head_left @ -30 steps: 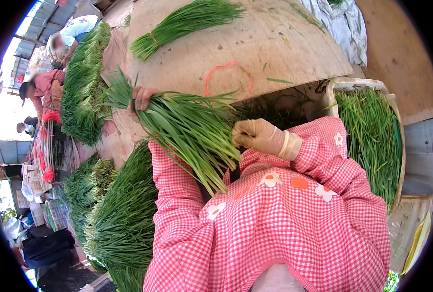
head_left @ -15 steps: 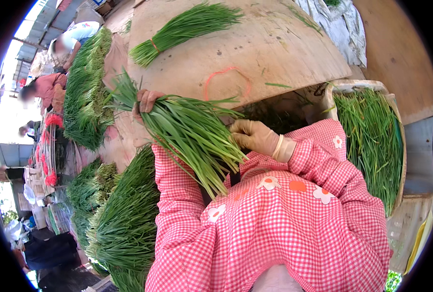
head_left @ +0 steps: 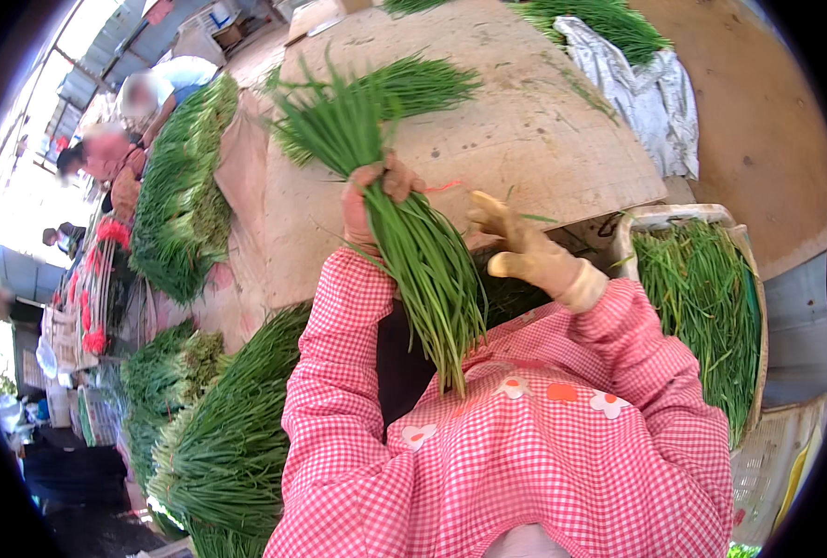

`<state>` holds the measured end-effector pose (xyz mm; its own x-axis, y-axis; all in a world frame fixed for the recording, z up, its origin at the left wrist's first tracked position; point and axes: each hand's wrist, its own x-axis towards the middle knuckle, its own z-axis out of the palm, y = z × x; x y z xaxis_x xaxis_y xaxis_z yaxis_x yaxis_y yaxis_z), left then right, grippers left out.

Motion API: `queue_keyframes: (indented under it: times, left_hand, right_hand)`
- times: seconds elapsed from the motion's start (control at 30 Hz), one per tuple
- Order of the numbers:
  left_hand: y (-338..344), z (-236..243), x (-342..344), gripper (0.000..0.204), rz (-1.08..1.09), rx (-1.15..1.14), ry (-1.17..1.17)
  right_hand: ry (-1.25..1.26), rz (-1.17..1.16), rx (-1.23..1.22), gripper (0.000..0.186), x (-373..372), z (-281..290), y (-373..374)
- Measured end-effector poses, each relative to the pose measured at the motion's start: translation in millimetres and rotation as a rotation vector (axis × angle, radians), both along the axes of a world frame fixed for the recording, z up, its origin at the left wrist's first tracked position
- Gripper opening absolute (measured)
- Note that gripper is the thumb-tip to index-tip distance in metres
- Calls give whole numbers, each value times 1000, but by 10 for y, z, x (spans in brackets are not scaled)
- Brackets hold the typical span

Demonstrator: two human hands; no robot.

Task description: The person bundles green onions by hand, gathering them into a bunch, aligning the stems, and wrapping a red tie around the bundle before placing it into a crate.

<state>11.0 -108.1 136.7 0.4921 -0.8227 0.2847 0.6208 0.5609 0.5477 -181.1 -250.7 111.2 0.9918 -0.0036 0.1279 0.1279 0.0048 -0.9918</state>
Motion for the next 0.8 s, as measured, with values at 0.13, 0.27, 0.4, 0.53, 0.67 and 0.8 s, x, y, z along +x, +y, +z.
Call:
queue_keyframes:
  times: [0.13, 0.27, 0.4, 0.53, 0.67, 0.8]
  left_hand:
    - [-473, 179, -377, 17, 56, 321, -166]
    - [-727, 104, -467, 15, 55, 533, -234]
    - [-921, 54, -542, 19, -62, 724, -247]
    - [-815, -17, -336, 53, -131, 616, -471]
    - [-453, -274, -358, 63, -133, 724, -136]
    - [-378, -638, -1134, 46, -452, 573, -394]
  right_hand:
    - [-115, -29, 46, 83, 185, -31, 70]
    - [-15, -24, 455, 67, 94, 83, 176]
    - [117, -133, 701, 52, -29, -64, 154]
    - [261, -188, 748, 40, -241, 50, -13]
    - [268, -358, 692, 35, -389, 28, -322]
    - [382, -464, 627, 30, -316, -33, -480]
